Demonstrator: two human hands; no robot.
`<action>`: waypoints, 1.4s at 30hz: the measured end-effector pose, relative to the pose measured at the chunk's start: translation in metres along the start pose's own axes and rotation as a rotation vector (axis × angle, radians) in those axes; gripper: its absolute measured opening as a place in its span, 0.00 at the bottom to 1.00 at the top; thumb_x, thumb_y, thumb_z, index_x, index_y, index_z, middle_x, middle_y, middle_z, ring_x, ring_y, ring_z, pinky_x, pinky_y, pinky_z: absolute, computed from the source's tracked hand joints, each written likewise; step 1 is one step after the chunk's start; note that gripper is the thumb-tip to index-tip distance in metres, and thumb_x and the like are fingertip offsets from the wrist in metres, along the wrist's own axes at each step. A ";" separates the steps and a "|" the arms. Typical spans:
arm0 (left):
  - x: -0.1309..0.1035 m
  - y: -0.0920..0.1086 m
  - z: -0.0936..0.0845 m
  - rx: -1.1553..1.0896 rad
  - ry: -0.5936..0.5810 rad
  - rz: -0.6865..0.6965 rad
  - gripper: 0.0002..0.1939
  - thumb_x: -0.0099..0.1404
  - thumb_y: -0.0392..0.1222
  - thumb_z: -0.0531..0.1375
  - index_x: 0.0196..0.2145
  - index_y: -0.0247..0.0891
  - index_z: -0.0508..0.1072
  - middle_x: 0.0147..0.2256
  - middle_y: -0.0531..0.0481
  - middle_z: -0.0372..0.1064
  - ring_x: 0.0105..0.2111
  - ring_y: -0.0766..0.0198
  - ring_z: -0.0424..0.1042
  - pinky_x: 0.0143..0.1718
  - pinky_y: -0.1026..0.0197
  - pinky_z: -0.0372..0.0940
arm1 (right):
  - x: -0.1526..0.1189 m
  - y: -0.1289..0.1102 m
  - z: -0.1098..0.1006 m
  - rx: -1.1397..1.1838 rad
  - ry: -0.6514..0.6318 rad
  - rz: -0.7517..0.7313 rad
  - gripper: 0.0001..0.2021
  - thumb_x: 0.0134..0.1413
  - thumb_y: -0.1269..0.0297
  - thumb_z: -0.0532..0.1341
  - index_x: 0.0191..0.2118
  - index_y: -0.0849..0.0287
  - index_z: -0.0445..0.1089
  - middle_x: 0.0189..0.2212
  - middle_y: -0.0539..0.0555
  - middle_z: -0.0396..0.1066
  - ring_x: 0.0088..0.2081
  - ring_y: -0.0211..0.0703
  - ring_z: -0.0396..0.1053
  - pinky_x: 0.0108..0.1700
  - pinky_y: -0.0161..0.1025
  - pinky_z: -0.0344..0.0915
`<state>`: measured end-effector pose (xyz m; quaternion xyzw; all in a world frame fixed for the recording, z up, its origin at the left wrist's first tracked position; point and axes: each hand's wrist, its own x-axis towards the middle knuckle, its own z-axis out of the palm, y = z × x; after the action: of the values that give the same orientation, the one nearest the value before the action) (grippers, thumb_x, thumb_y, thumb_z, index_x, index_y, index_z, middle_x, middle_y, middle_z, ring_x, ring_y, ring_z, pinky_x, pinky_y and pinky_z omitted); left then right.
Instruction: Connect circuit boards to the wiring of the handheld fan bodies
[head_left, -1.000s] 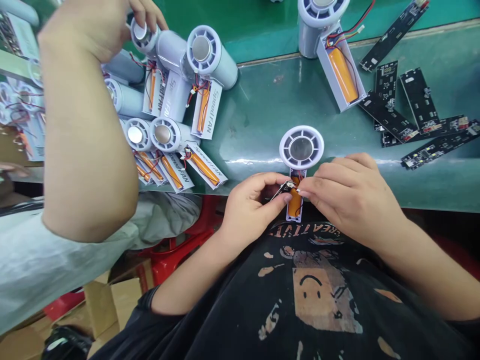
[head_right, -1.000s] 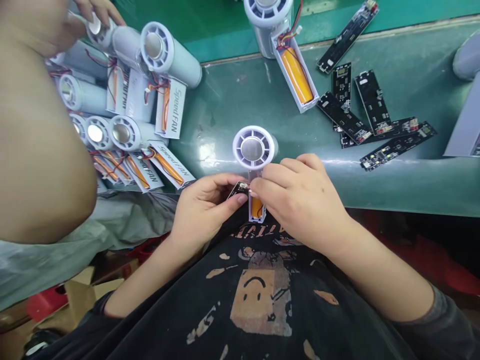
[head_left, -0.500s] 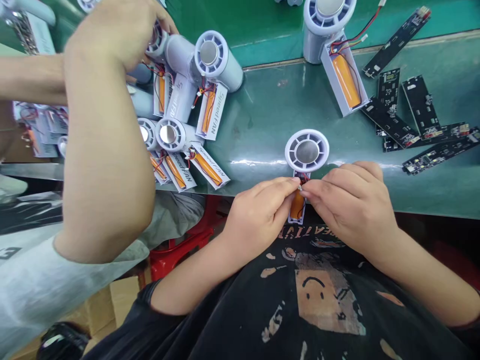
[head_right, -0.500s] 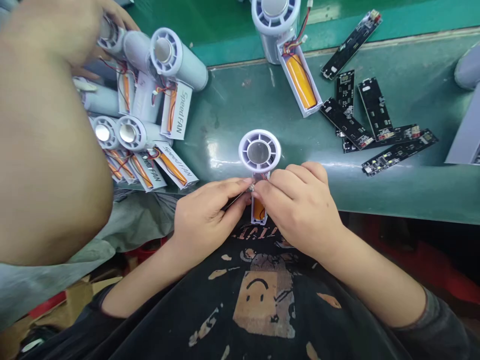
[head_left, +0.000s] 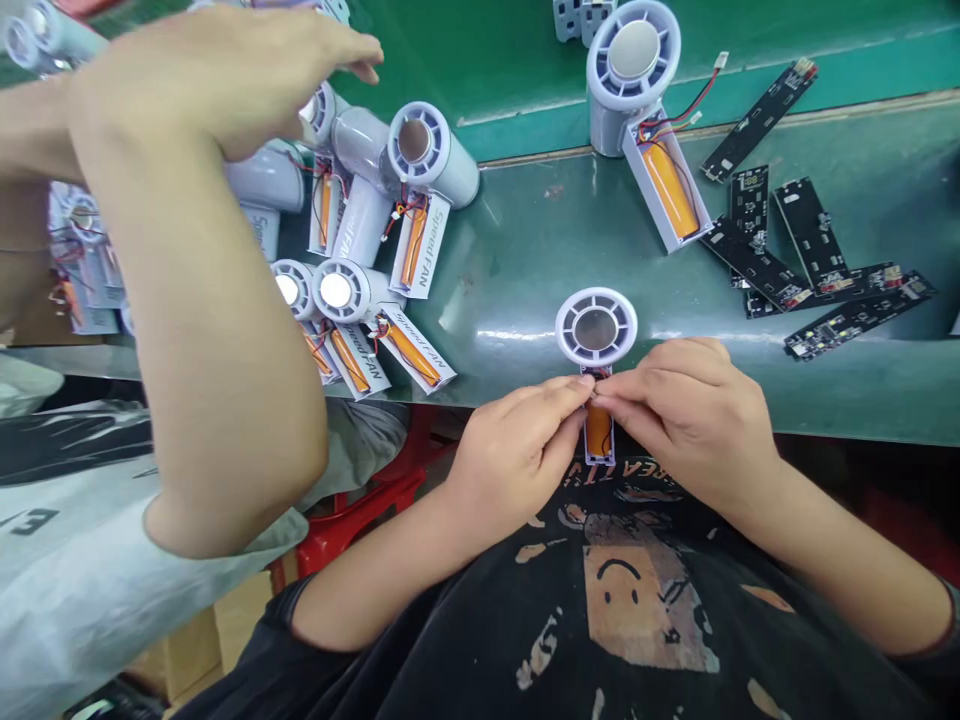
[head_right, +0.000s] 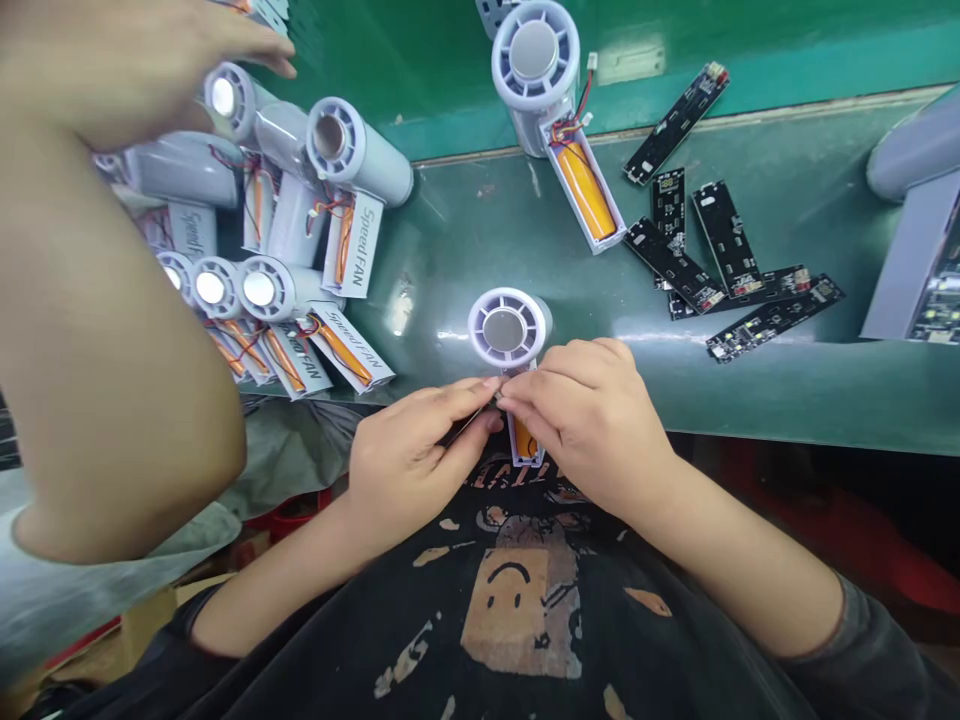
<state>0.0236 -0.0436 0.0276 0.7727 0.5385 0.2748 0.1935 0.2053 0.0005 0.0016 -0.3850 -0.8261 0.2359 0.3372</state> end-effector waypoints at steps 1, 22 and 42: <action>0.000 0.001 0.001 0.012 -0.001 0.011 0.12 0.66 0.29 0.59 0.46 0.35 0.76 0.44 0.47 0.79 0.44 0.64 0.79 0.50 0.63 0.74 | 0.001 0.002 0.000 0.038 -0.013 0.022 0.04 0.61 0.67 0.62 0.34 0.56 0.73 0.25 0.48 0.72 0.29 0.38 0.69 0.35 0.39 0.62; 0.011 -0.019 0.015 -0.255 -0.272 0.021 0.21 0.65 0.30 0.55 0.54 0.43 0.70 0.42 0.46 0.65 0.43 0.60 0.67 0.48 0.53 0.69 | -0.019 -0.008 -0.012 0.988 -0.596 0.641 0.14 0.61 0.57 0.58 0.28 0.59 0.69 0.28 0.51 0.72 0.33 0.38 0.69 0.39 0.38 0.65; 0.023 -0.029 0.003 0.074 -0.102 0.173 0.08 0.68 0.36 0.57 0.37 0.38 0.76 0.36 0.48 0.77 0.35 0.61 0.72 0.39 0.56 0.65 | -0.018 -0.002 0.003 1.284 -0.410 0.774 0.15 0.60 0.52 0.61 0.35 0.60 0.68 0.19 0.43 0.63 0.18 0.29 0.59 0.22 0.31 0.54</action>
<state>0.0108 -0.0121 0.0133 0.8359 0.4690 0.2309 0.1675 0.2105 -0.0157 -0.0060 -0.3239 -0.3801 0.8357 0.2284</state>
